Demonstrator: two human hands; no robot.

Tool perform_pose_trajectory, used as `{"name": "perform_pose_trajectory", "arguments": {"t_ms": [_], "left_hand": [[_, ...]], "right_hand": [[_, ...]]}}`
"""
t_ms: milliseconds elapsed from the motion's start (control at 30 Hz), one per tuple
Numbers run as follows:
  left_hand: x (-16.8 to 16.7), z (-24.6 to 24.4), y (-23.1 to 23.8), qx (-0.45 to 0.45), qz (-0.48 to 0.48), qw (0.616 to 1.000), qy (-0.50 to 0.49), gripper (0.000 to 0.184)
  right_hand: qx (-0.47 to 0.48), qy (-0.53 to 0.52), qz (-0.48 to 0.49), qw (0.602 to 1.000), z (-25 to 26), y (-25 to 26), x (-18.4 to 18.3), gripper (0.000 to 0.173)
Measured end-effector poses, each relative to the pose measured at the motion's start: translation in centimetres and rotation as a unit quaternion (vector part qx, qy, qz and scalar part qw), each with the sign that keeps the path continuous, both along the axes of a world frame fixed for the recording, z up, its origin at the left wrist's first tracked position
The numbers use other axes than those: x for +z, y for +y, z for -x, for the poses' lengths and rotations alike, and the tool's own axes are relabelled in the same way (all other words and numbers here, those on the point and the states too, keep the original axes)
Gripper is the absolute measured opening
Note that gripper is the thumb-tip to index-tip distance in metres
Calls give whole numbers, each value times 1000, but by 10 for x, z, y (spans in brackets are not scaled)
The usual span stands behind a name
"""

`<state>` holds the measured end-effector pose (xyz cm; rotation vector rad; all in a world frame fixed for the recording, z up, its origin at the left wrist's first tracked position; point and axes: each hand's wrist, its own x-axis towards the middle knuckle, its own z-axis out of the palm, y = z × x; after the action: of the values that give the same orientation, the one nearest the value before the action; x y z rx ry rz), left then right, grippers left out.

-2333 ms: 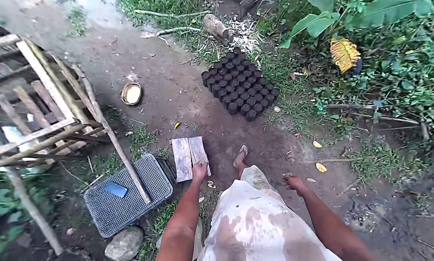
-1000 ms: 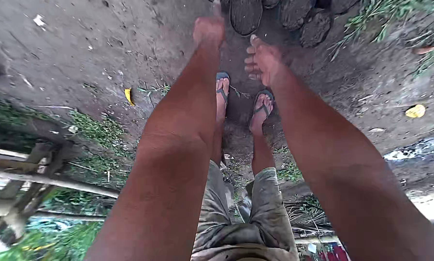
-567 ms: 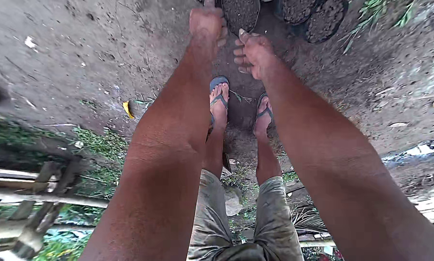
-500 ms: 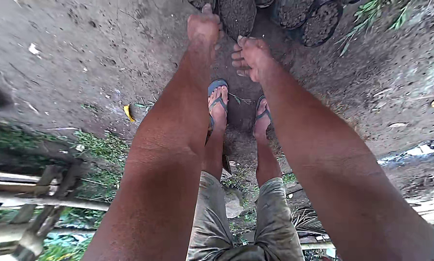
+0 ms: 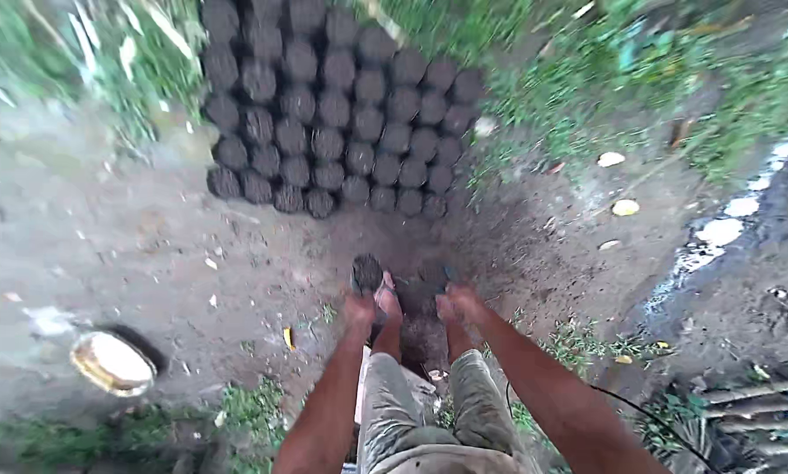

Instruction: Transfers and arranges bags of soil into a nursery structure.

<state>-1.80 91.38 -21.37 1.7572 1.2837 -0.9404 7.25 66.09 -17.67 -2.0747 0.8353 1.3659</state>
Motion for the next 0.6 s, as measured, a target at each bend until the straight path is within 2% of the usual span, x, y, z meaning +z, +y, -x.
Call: {"name": "perform_pose_trajectory", "arguments": {"t_ms": [67,133,233,300,467,600], "left_hand": [[61,6,-17,-17,23,999,-32,49],[128,7,-36,-33,61,994,-83,46],[215,-10,-73,-59,122,977,-165,43],[264,-23,-102,-100,135,968,-184,44],[356,-42,-186,-192,123,931,-284,40],[417,-36,-263,-218,159,884,-382,40]], "right_hand": [[-29,-22,-27,999,15,-38,73,46],[-73,-62,-38,995,39,-78,130,46],[-197,-120,-40,972,63,-122,215,42],[-286,-142,-39,947,75,-148,260,40],[-391,-241,-82,885,120,-231,338,34],[-544,-345,-110,757,178,-288,361,34]]}}
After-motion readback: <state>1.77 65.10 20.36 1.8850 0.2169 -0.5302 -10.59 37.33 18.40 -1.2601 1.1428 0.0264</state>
